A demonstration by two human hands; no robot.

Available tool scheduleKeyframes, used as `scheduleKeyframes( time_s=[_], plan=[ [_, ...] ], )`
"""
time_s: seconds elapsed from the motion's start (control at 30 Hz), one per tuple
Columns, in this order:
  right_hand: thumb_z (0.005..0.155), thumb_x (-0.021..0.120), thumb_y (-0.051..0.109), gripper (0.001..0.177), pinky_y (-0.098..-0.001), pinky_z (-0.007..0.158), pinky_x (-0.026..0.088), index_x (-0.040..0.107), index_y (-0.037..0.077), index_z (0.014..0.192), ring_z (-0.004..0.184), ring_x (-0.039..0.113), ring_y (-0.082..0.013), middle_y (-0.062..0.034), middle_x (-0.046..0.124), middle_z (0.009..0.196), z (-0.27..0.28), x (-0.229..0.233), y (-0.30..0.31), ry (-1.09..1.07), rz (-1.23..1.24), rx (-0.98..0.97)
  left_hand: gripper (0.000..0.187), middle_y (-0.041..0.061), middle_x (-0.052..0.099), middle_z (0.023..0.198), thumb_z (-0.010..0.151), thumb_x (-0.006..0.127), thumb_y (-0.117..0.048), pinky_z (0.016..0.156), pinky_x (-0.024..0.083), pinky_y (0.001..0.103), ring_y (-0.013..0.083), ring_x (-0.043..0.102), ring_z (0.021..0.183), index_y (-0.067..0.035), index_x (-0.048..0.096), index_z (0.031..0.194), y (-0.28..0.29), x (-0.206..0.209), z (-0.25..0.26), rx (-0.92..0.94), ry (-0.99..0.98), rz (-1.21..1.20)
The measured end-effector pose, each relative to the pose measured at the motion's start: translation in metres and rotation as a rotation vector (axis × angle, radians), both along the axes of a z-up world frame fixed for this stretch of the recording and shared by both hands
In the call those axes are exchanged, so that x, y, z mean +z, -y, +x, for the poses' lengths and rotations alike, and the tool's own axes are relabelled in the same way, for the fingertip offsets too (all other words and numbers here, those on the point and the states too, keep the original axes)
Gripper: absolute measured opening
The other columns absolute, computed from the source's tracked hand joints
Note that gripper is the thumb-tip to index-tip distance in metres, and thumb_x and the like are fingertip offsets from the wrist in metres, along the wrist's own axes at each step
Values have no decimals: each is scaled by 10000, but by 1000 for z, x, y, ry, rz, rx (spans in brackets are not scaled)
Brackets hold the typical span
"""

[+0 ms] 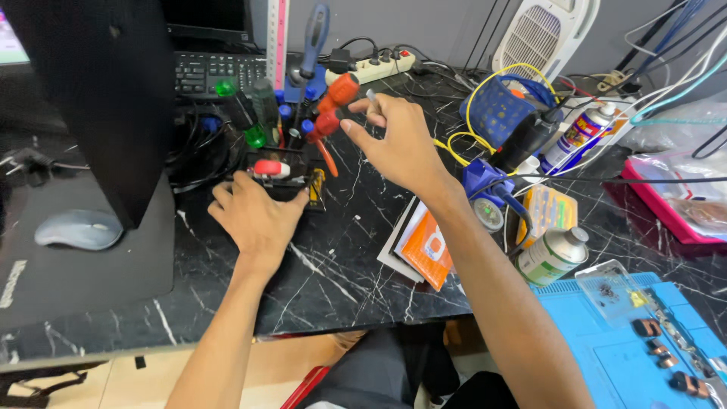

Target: The person uses tweezers to pick up small screws and fasteners from a cluttered workbench and places them into a compartmentalized plastic organizer box. They sort the items into different sections of the box and occasionally move the box to access more parts.

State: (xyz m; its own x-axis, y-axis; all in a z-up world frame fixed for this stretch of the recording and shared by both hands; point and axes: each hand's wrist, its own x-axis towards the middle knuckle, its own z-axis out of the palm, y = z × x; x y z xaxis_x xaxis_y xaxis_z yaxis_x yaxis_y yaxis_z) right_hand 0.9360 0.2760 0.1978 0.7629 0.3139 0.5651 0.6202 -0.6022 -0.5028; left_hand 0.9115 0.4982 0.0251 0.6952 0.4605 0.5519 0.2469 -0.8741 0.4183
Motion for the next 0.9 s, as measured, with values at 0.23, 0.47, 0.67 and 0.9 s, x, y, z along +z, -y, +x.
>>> scheduleKeyframes(
  time_s=[0.23, 0.47, 0.67, 0.9],
  plan=[
    [1045, 829, 310, 485, -374, 1000, 575, 389, 189, 883, 1108, 721, -167, -119, 654, 1297, -26, -23, -1, -60, 135, -28, 838, 146, 775, 1235, 697, 1004, -665, 1133, 379, 607, 430, 619, 1363, -26, 727, 1164, 11, 25, -117, -59, -89, -217],
    [1069, 806, 247, 503, -329, 784, 428, 341, 213, 880, 749, 470, -120, 48, 466, 852, -60, -31, -14, -75, 179, 94, 930, 226, 731, 1439, 800, 956, -601, 1164, 341, 645, 423, 508, 1558, 41, 673, 1409, 20, 4, -170, -8, 34, -222],
    [1071, 779, 185, 516, -290, 854, 505, 308, 200, 860, 1143, 565, -121, -11, 564, 980, -91, -27, -3, -185, 344, 121, 1062, 364, 298, 1828, 955, 733, -325, 1425, 224, 717, 592, 276, 1722, 107, 208, 1771, 81, 22, -210, -187, 424, -213],
    [1090, 728, 246, 482, -299, 857, 594, 299, 202, 876, 1328, 783, -187, -179, 808, 1368, -180, -4, 79, -207, 381, -44, 521, 300, 354, 1741, 1191, 648, -283, 1457, 339, 698, 487, 346, 1676, 9, 424, 1559, 181, 67, -199, -782, 619, -342]
  ],
)
